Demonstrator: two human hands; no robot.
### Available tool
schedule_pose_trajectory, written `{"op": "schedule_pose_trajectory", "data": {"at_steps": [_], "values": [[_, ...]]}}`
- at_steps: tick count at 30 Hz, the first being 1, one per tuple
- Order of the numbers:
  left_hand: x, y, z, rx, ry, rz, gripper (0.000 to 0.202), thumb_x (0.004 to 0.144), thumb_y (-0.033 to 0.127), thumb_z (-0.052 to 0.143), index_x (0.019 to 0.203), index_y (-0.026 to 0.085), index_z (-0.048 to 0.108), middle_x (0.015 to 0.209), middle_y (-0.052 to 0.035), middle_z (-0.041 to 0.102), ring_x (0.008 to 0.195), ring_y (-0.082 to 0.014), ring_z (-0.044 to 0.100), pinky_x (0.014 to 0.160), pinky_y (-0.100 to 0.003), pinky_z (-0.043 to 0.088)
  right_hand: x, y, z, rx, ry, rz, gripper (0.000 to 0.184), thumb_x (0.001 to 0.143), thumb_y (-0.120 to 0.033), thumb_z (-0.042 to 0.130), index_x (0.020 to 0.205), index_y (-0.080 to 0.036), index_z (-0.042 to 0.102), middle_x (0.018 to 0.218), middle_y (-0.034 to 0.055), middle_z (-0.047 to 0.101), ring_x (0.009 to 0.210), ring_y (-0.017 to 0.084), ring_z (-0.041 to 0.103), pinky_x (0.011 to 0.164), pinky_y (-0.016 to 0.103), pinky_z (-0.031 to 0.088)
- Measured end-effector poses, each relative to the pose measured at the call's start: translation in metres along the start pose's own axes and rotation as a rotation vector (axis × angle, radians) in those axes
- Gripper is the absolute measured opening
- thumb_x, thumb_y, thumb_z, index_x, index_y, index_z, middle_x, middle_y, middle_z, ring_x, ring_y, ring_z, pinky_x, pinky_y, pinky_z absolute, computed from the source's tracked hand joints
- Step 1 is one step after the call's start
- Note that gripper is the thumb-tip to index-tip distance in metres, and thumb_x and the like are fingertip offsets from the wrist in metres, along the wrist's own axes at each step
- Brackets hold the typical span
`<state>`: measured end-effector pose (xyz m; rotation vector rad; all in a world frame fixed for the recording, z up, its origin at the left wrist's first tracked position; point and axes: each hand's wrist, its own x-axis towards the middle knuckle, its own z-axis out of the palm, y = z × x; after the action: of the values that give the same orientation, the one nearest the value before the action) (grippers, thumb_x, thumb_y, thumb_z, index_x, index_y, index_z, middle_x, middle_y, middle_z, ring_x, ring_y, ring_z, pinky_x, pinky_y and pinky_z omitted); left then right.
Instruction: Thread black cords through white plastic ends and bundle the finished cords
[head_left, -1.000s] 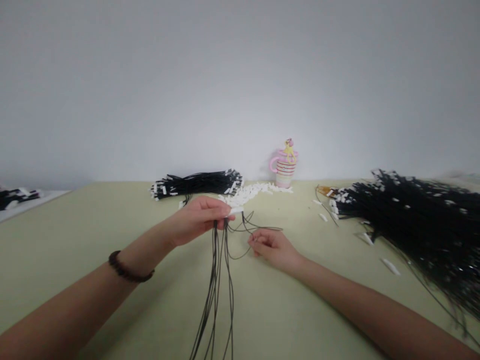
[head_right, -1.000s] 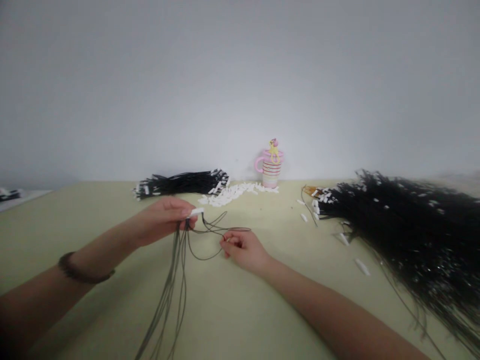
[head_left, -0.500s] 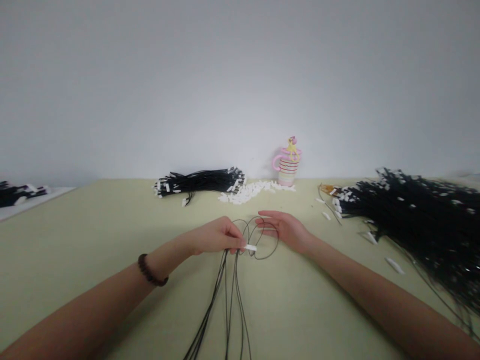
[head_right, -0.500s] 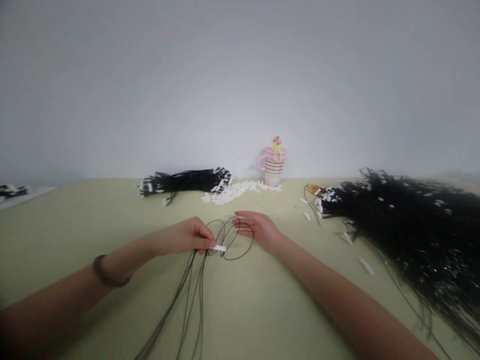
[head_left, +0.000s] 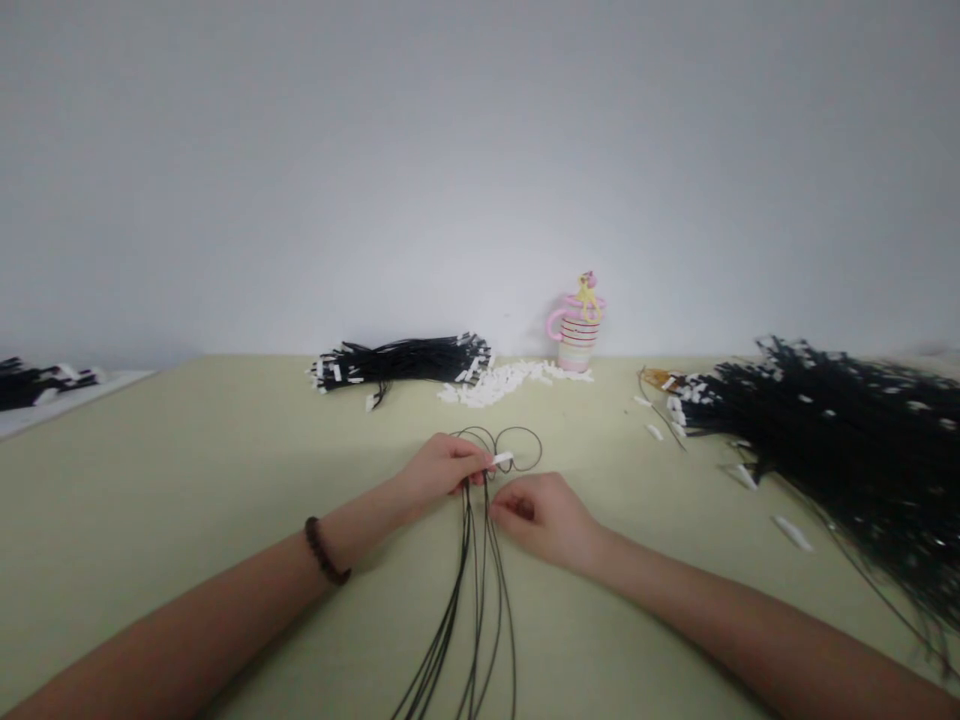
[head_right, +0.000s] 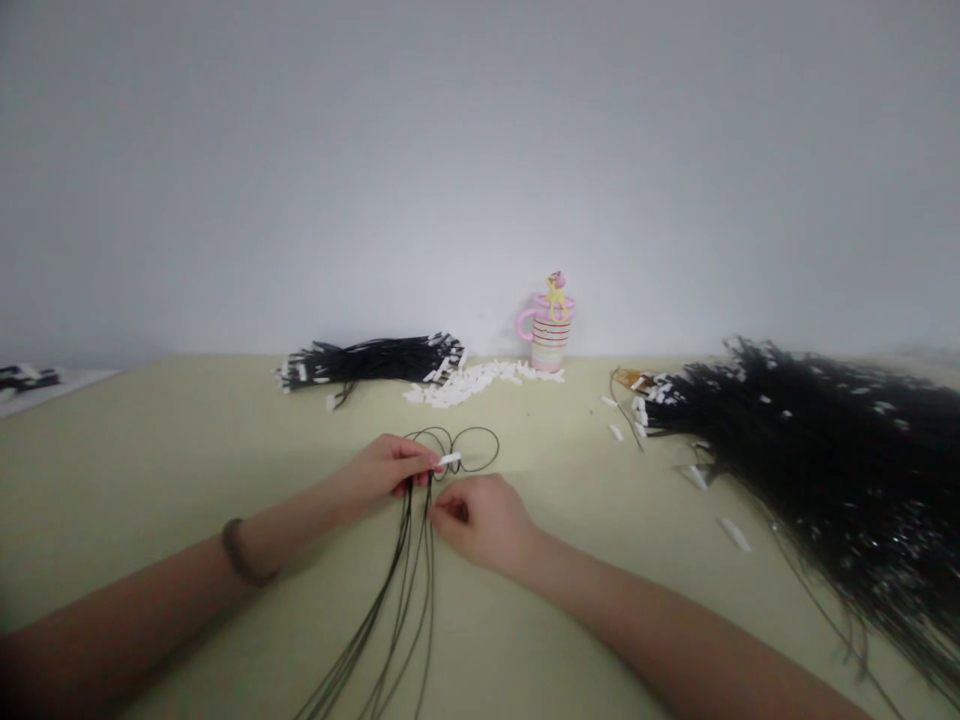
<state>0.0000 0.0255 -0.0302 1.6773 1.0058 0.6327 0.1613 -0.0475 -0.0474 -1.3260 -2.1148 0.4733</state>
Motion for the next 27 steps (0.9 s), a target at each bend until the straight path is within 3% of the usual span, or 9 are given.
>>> {"op": "schedule_pose_trajectory", "data": {"at_steps": [5,9,14,18,21,24,27], "values": [[-0.002,0.001,0.003,-0.001,-0.008,0.012,0.030,0.067,0.039,0.056,0.068,0.010,0.064,0.052,0.0011,0.050,0.045,-0.0069,0.039,0.043,-0.020,0.028,0.006,-0.003,0.006,-0.007,0.004,0.119,0.037,0.079,-0.042,0.042,0.057,-0.016,0.055,0.048,-0.0029,0.044,0.045,0.007,0.035,0.043,0.019,0.019],[-0.002,0.004,0.003,0.035,-0.002,-0.008,0.029,0.066,0.039,0.057,0.066,0.011,0.064,0.051,0.0012,0.051,0.043,-0.0066,0.038,0.042,-0.020,0.027,0.009,-0.003,0.006,-0.035,0.045,0.135,0.021,0.076,-0.027,0.046,0.061,-0.017,0.056,0.053,-0.0027,0.050,0.048,0.007,0.040,0.045,0.019,0.020],[-0.001,0.002,0.002,0.028,-0.007,-0.011,0.028,0.066,0.038,0.057,0.068,0.011,0.065,0.052,0.0011,0.051,0.044,-0.0067,0.039,0.042,-0.020,0.028,0.008,0.002,0.008,-0.010,0.041,0.111,0.019,0.074,-0.021,0.044,0.058,-0.016,0.054,0.053,-0.0021,0.051,0.049,0.008,0.041,0.046,0.019,0.023],[0.000,0.000,0.002,0.012,-0.003,-0.013,0.027,0.067,0.038,0.057,0.066,0.012,0.064,0.051,0.0015,0.050,0.043,-0.0063,0.038,0.041,-0.020,0.027,0.008,0.002,0.003,0.210,0.005,0.179,0.010,0.069,-0.015,0.046,0.070,-0.016,0.056,0.055,-0.0022,0.053,0.048,0.007,0.042,0.045,0.018,0.026],[0.000,0.002,0.002,0.033,-0.010,-0.014,0.029,0.066,0.039,0.057,0.060,0.011,0.062,0.051,0.0009,0.051,0.043,-0.0067,0.038,0.042,-0.020,0.028,0.011,-0.006,-0.017,0.493,-0.162,0.364,0.031,0.063,-0.008,0.045,0.092,-0.016,0.053,0.045,-0.0070,0.047,0.037,0.005,0.034,0.040,0.017,0.024],[0.000,0.005,0.003,0.027,-0.020,-0.028,0.031,0.066,0.041,0.057,0.060,0.011,0.062,0.051,0.0003,0.051,0.044,-0.0074,0.040,0.043,-0.021,0.029,0.014,-0.017,-0.052,0.727,-0.337,0.362,0.019,0.063,-0.010,0.044,0.077,-0.014,0.057,0.044,-0.0054,0.048,0.034,0.004,0.031,0.037,0.017,0.022],[0.000,0.005,0.003,-0.009,-0.019,-0.045,0.031,0.066,0.041,0.057,0.065,0.011,0.063,0.053,0.0000,0.052,0.046,-0.0077,0.041,0.043,-0.020,0.029,0.015,-0.021,-0.089,0.941,-0.207,0.239,0.013,0.065,-0.018,0.043,0.065,-0.013,0.055,0.063,0.0036,0.061,0.043,0.007,0.047,0.040,0.018,0.030]]}}
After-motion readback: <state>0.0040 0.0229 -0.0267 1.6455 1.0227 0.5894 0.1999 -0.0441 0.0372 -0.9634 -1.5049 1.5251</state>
